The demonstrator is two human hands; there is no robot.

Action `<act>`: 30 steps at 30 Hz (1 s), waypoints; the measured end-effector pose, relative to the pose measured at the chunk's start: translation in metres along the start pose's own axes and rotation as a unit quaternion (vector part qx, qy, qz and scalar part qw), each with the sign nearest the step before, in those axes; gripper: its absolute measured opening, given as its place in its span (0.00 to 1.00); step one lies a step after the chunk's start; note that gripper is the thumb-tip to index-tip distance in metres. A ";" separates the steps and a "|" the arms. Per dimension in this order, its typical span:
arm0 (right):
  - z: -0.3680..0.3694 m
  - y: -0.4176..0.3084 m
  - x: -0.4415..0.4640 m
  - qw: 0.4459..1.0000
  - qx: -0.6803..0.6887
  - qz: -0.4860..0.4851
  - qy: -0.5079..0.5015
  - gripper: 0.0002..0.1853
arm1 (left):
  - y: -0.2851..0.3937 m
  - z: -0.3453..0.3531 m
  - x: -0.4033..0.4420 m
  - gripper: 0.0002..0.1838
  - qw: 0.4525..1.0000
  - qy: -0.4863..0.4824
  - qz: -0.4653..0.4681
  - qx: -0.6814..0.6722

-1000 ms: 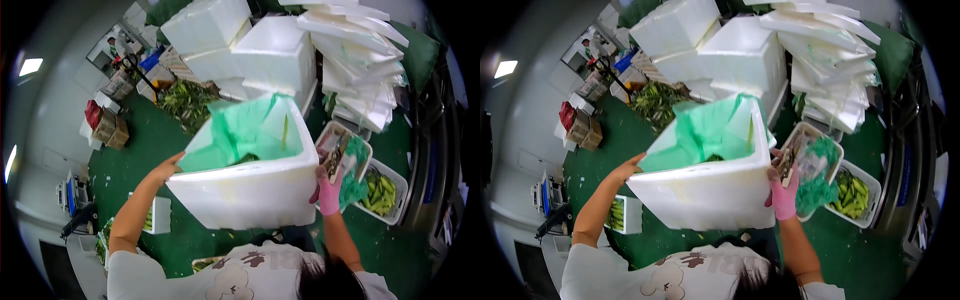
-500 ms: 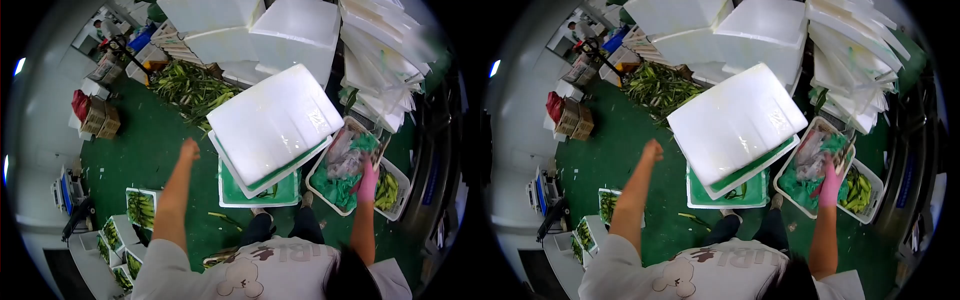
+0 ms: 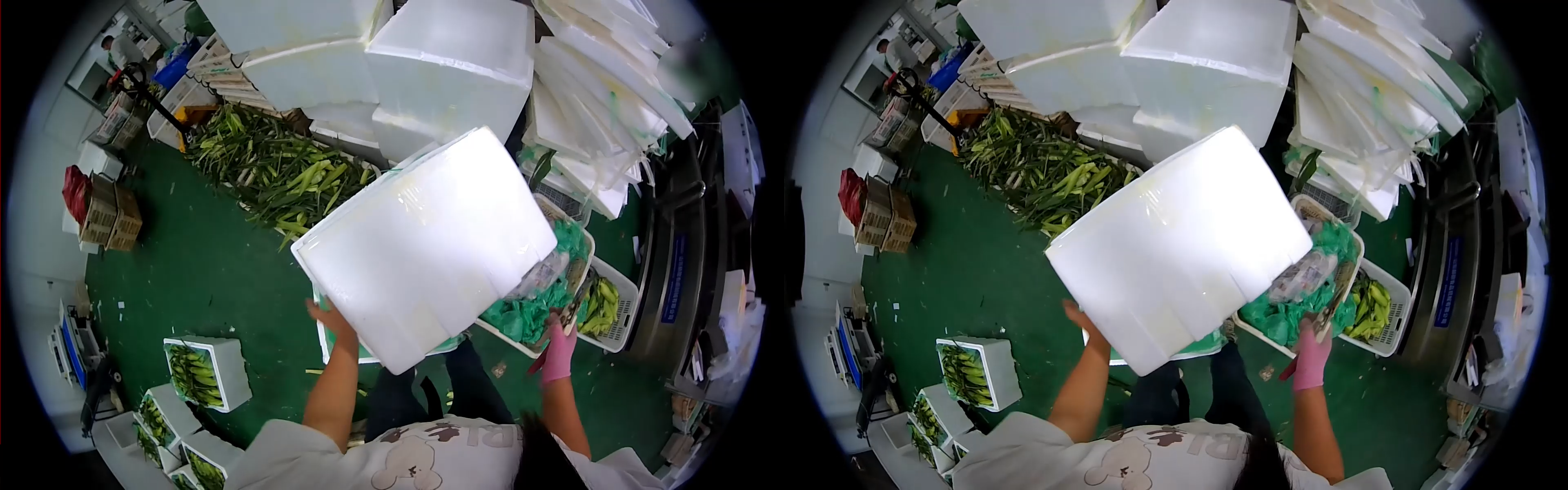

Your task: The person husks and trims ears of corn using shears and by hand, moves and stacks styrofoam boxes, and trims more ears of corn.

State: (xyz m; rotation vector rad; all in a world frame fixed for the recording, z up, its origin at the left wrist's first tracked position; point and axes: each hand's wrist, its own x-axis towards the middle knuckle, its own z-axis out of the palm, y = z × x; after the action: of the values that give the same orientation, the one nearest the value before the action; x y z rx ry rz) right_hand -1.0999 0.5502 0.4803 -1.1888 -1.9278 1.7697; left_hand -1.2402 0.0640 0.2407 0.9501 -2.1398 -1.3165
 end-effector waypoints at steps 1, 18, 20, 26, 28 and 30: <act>0.002 -0.016 0.016 1.000 0.019 0.015 0.014 0.21 | 0.034 -0.012 0.000 0.30 0.987 0.033 -0.042 -0.150; -0.013 -0.049 0.060 0.989 0.081 0.069 -0.103 0.21 | 0.514 -0.174 0.126 0.17 0.900 -0.370 0.185 0.140; -0.007 -0.068 0.062 0.990 0.091 -0.001 -0.104 0.20 | 0.563 -0.228 0.156 0.18 0.916 -0.343 0.155 0.138; 0.075 -0.231 0.130 0.926 0.031 -0.326 -0.186 0.16 | 0.660 -0.293 0.132 0.31 0.928 -0.308 0.169 -0.128; 0.083 -0.293 0.137 0.923 0.042 -0.293 -0.244 0.15 | 0.690 -0.283 0.115 0.31 0.932 -0.280 0.144 -0.178; 0.093 -0.309 0.154 0.900 0.119 -0.324 -0.265 0.15 | 0.718 -0.268 0.090 0.32 0.933 -0.261 0.162 -0.188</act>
State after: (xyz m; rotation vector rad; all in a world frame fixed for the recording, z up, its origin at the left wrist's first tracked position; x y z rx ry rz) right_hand -1.3779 0.6187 0.6945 0.0672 -1.9491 1.9492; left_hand -1.3468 0.0594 1.0047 0.0822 -2.1520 -1.8527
